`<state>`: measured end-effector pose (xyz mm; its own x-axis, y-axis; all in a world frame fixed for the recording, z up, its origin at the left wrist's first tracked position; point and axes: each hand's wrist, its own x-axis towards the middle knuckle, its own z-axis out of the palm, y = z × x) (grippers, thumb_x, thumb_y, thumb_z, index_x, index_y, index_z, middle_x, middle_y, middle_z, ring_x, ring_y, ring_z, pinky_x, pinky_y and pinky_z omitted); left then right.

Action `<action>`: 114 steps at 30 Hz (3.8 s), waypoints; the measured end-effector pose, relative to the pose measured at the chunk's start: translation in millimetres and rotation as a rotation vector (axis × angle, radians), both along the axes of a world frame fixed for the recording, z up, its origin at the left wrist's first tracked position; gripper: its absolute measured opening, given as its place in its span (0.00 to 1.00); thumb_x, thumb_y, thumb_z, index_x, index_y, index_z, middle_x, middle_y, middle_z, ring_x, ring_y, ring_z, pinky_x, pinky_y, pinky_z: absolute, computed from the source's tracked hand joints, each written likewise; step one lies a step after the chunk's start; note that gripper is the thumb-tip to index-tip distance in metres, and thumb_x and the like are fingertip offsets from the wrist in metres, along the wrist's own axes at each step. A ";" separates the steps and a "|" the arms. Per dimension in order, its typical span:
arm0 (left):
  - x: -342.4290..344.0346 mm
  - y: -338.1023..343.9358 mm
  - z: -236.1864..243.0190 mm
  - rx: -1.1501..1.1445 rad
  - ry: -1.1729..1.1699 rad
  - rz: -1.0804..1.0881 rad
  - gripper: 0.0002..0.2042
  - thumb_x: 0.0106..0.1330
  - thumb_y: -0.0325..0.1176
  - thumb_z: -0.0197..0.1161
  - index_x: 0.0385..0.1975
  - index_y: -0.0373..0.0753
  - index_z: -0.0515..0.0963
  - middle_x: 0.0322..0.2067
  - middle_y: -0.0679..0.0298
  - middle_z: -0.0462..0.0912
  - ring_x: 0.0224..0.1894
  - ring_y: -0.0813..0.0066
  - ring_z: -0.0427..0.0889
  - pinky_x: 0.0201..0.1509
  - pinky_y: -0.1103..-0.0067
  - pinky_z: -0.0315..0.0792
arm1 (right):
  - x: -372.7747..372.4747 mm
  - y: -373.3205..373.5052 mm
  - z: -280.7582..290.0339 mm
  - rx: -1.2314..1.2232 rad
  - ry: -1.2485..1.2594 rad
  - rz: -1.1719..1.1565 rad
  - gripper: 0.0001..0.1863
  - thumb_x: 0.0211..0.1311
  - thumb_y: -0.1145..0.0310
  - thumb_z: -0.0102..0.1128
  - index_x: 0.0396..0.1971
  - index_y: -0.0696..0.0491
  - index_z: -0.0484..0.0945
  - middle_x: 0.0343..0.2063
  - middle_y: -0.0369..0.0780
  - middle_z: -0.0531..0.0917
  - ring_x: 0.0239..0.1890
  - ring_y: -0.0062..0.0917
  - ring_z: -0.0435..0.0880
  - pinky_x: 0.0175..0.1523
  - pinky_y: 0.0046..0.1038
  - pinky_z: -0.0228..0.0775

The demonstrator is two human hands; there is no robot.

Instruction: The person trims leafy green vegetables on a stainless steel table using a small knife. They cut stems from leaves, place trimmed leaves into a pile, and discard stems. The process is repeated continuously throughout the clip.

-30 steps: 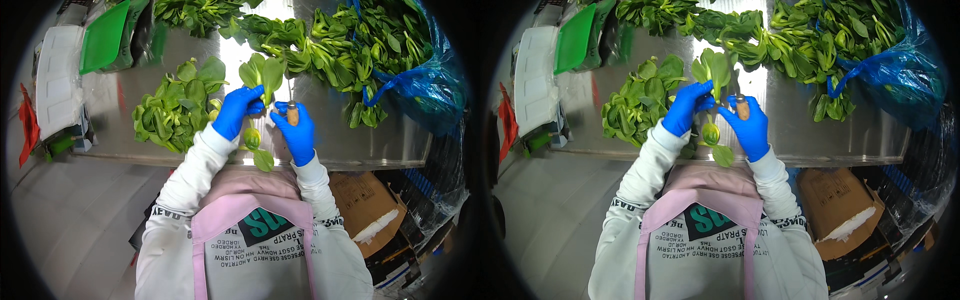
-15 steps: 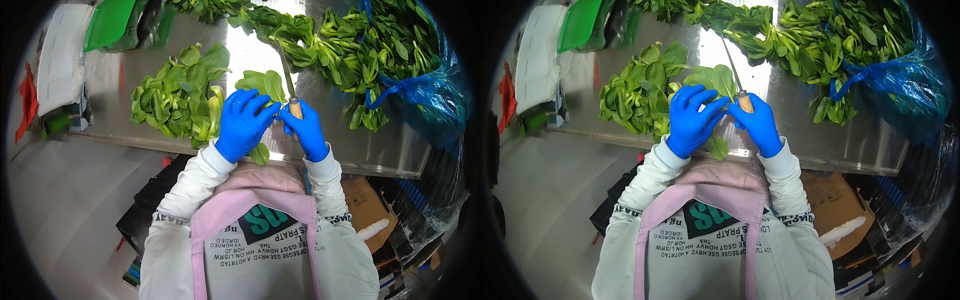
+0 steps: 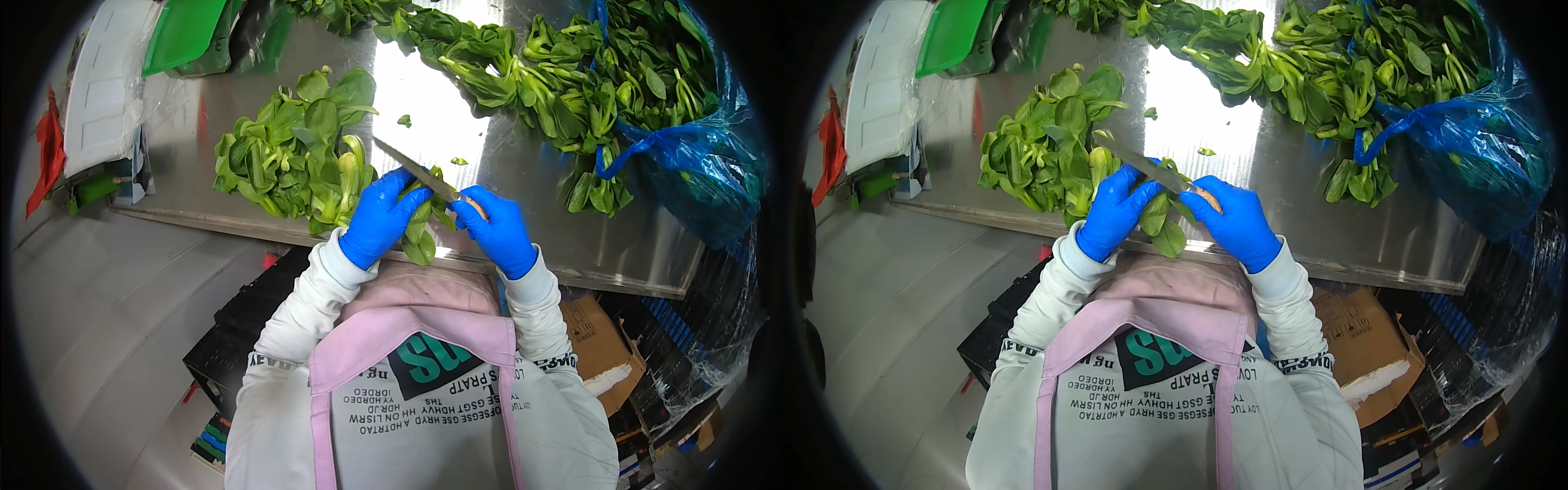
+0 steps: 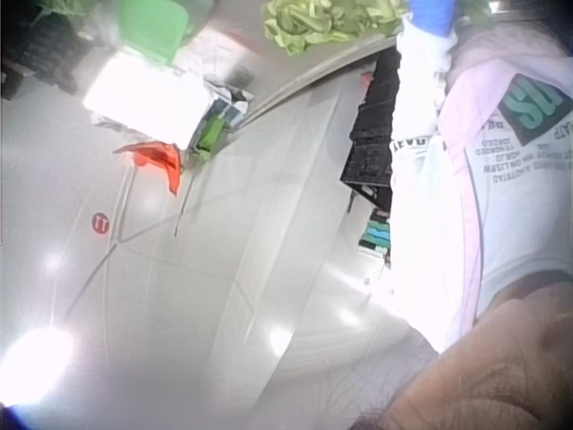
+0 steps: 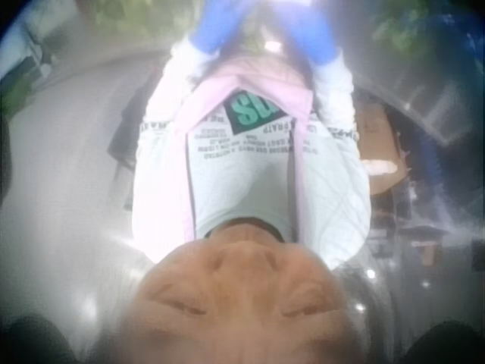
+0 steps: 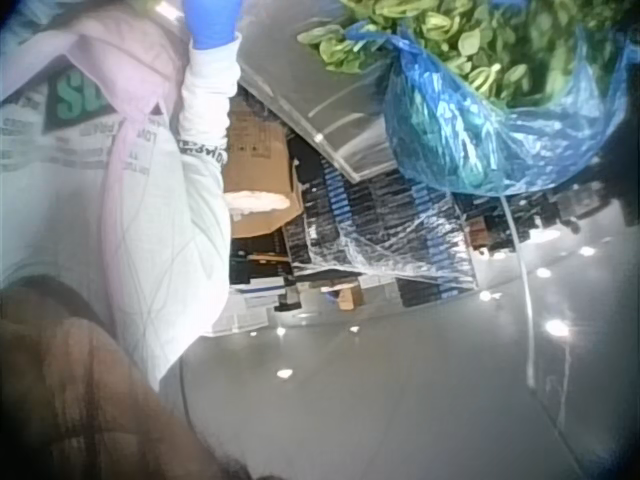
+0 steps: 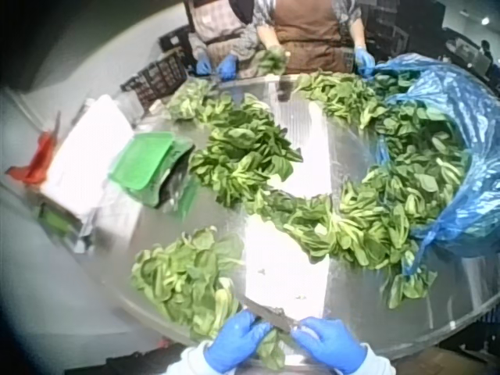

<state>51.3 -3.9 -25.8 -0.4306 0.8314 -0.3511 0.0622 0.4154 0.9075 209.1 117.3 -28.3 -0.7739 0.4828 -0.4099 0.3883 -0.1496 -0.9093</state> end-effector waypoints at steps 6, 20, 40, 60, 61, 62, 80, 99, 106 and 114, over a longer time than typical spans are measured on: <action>-5.1 -3.5 3.3 -0.040 0.115 -0.071 0.14 0.62 0.30 0.59 0.45 0.31 0.73 0.41 0.57 0.80 0.42 0.70 0.78 0.46 0.78 0.70 | -6.2 -5.0 -3.2 0.073 0.007 0.024 0.14 0.60 0.59 0.57 0.34 0.56 0.78 0.18 0.41 0.78 0.21 0.19 0.77 0.28 0.23 0.69; -57.9 -16.7 8.0 -0.007 -0.514 0.242 0.11 0.62 0.30 0.58 0.43 0.33 0.75 0.40 0.63 0.79 0.44 0.77 0.75 0.52 0.81 0.67 | -13.9 7.7 -27.5 -0.570 -0.045 -0.073 0.20 0.66 0.55 0.47 0.29 0.57 0.78 0.16 0.35 0.75 0.15 0.14 0.68 0.22 0.16 0.60; -163.9 103.9 28.7 0.492 -0.615 0.338 0.19 0.61 0.38 0.59 0.50 0.37 0.70 0.51 0.55 0.72 0.50 0.61 0.75 0.60 0.70 0.65 | -23.8 -6.9 -21.5 -0.350 -0.157 -0.387 0.20 0.67 0.54 0.45 0.32 0.55 0.78 0.17 0.34 0.75 0.15 0.14 0.67 0.21 0.16 0.58; -62.9 33.0 0.8 0.030 0.127 0.148 0.18 0.60 0.37 0.63 0.48 0.38 0.73 0.42 0.57 0.75 0.48 0.70 0.76 0.50 0.78 0.71 | -80.3 63.4 -28.8 0.380 -0.052 -0.489 0.13 0.51 0.65 0.66 0.31 0.56 0.74 0.23 0.38 0.78 0.25 0.19 0.76 0.31 0.23 0.68; -55.7 38.1 0.6 0.063 -0.027 0.221 0.19 0.60 0.36 0.63 0.50 0.38 0.72 0.43 0.57 0.74 0.48 0.72 0.75 0.49 0.79 0.71 | -76.8 53.0 -18.8 0.280 0.015 -0.484 0.12 0.51 0.67 0.66 0.30 0.57 0.74 0.22 0.36 0.78 0.25 0.16 0.74 0.31 0.22 0.67; -49.0 43.4 -0.6 0.098 -0.181 0.291 0.20 0.60 0.36 0.63 0.51 0.39 0.71 0.44 0.57 0.74 0.47 0.74 0.75 0.48 0.81 0.70 | -73.1 43.1 -11.8 0.180 0.081 -0.478 0.11 0.51 0.69 0.66 0.29 0.57 0.74 0.22 0.34 0.77 0.25 0.13 0.72 0.31 0.20 0.67; -38.8 19.4 8.4 0.157 -0.965 0.190 0.13 0.62 0.32 0.55 0.42 0.32 0.69 0.32 0.61 0.74 0.38 0.71 0.76 0.48 0.75 0.70 | -6.5 10.0 -0.9 -0.058 0.171 -0.315 0.11 0.63 0.65 0.54 0.38 0.56 0.76 0.31 0.36 0.81 0.22 0.11 0.71 0.26 0.15 0.64; -40.2 -13.4 23.8 -0.098 -0.341 -0.067 0.12 0.62 0.35 0.58 0.38 0.32 0.79 0.29 0.63 0.79 0.31 0.81 0.73 0.36 0.83 0.67 | -18.6 -23.0 13.7 -0.135 -0.072 0.045 0.18 0.62 0.57 0.55 0.34 0.60 0.76 0.18 0.38 0.77 0.21 0.16 0.75 0.28 0.20 0.68; -61.4 -24.8 33.5 -0.020 -0.333 0.162 0.12 0.60 0.31 0.60 0.40 0.32 0.76 0.34 0.64 0.80 0.36 0.78 0.76 0.44 0.83 0.69 | -8.0 -18.0 -17.9 -0.409 -0.066 -0.069 0.18 0.64 0.54 0.50 0.30 0.55 0.78 0.16 0.33 0.74 0.16 0.13 0.67 0.22 0.16 0.60; -111.7 -55.5 -7.4 -0.037 0.875 0.179 0.11 0.57 0.33 0.63 0.39 0.39 0.78 0.35 0.57 0.78 0.37 0.59 0.76 0.42 0.72 0.70 | -30.0 -23.9 -41.7 0.328 -0.239 -0.418 0.16 0.55 0.62 0.62 0.39 0.57 0.74 0.33 0.41 0.78 0.34 0.27 0.78 0.40 0.28 0.71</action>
<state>-60.4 -59.3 -33.1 -0.6789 0.7210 0.1386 0.6576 0.5132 0.5516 179.1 93.5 -70.0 -0.3948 0.8586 -0.3271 0.5570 -0.0595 -0.8284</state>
